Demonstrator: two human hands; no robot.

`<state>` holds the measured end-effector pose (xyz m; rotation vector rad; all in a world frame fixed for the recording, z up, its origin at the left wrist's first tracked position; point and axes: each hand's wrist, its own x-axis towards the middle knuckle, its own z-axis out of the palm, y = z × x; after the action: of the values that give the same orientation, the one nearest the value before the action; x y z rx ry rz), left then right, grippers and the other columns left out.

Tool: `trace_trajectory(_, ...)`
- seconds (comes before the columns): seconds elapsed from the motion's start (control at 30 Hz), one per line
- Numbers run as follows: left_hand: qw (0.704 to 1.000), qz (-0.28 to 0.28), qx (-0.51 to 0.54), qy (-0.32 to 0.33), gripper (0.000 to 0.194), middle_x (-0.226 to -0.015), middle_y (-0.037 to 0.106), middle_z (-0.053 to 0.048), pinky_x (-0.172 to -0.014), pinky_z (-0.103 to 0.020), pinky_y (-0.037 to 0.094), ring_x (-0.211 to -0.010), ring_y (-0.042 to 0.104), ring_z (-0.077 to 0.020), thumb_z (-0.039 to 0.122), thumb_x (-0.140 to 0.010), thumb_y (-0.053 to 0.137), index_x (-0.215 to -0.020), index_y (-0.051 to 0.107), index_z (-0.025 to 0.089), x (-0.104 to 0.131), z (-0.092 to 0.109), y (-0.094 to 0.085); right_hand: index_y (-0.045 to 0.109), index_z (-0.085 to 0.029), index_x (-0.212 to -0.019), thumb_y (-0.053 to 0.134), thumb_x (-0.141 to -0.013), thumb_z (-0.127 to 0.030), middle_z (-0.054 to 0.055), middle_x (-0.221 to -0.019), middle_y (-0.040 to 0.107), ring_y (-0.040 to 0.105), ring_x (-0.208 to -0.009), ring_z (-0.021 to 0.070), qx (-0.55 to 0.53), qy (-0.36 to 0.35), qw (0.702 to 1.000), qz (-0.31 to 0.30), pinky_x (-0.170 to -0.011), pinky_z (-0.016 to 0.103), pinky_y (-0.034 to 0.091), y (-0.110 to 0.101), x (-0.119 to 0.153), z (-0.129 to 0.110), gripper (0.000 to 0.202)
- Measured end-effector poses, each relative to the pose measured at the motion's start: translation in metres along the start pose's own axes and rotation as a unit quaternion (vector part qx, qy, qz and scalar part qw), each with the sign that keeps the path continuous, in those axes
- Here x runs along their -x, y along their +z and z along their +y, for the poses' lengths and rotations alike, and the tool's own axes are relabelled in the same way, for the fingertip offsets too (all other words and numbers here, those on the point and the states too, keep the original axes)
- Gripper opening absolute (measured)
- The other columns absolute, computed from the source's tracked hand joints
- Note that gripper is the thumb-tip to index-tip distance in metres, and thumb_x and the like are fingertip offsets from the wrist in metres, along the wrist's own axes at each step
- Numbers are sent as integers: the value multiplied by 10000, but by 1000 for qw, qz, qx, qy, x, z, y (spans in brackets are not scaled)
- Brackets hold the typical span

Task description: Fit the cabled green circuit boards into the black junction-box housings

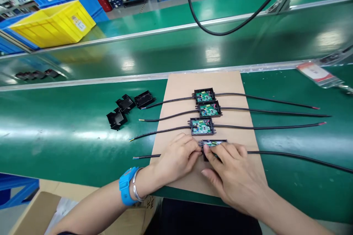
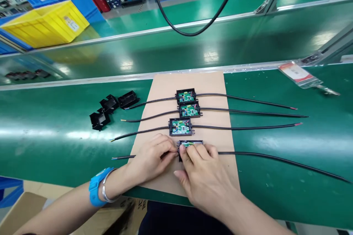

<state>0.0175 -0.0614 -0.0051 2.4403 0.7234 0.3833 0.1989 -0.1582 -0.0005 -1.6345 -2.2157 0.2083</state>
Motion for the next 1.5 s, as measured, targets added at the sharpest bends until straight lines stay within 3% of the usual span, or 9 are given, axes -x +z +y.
trace_trajectory(0.2,985,-34,-165,45,329,-1137,562,-95,-901,-404,465,-997,498,-237,276,-946,451,-1226,521,116,3,36,-4,663,-214,-1055,534,-905,-228,63,-1009,656,528,-957,220,-91,42,991,87,-867,404,418,-29,-7,45,199)
trace_trajectory(0.37,951,-72,-297,51,361,-1197,556,-111,-838,-369,477,-995,522,-227,118,-929,390,-1270,506,97,7,42,19,658,-224,-817,679,-796,-356,30,-806,651,514,-871,237,-119,121,983,-69,-738,365,430,-20,-37,62,135)
trace_trajectory(0.53,940,-30,-338,49,394,-1214,560,-135,-830,-370,468,-1077,516,-248,63,-904,364,-1267,517,69,14,44,31,546,-210,-649,682,-782,-293,20,-708,605,458,-778,221,-74,102,989,-71,-633,317,343,-10,-49,58,208)
trace_trajectory(0.8,981,78,-177,8,403,-1211,567,-107,-943,-380,442,-1121,509,-210,155,-902,446,-1303,481,145,22,40,34,579,-202,-786,612,-863,-321,24,-810,629,480,-828,211,-68,47,996,-29,-714,329,398,-8,-34,58,146)
trace_trajectory(0.93,985,137,-88,-63,502,-1310,483,-134,-1012,-438,403,-1215,454,-238,238,-861,487,-1353,422,163,26,28,8,626,-208,-952,514,-927,-359,49,-938,641,507,-940,228,-71,14,997,10,-803,361,413,-12,-39,69,189)
trace_trajectory(1.07,969,113,-111,-187,581,-1327,461,-131,-1033,-479,351,-1248,398,-277,157,-770,534,-1344,442,147,22,2,-21,624,-169,-947,486,-929,-299,90,-929,616,508,-923,244,-56,15,998,-17,-800,390,417,-13,-53,83,191)
trace_trajectory(1.2,961,109,-101,-232,263,-1036,591,-91,-918,-460,396,-1029,509,-247,138,-875,443,-1071,616,163,15,-15,-33,627,-152,-921,447,-939,-220,98,-952,613,517,-940,222,-68,22,997,-29,-843,376,421,-15,-56,91,193)
trace_trajectory(1.3,961,108,-78,-242,208,-958,599,-83,-862,-405,420,-930,536,-217,144,-907,429,-973,625,164,15,-11,-36,621,-142,-909,468,-939,-211,75,-910,607,538,-919,190,-77,31,996,-39,-849,349,434,-22,-47,95,170)
trace_trajectory(1.5,964,94,-16,-247,269,-1122,585,-90,-949,-406,419,-1087,529,-226,264,-892,561,-1143,573,166,9,20,-39,622,-167,-1038,538,-928,-295,50,-996,614,558,-1003,202,-77,73,990,-91,-878,412,450,-50,-37,88,188)
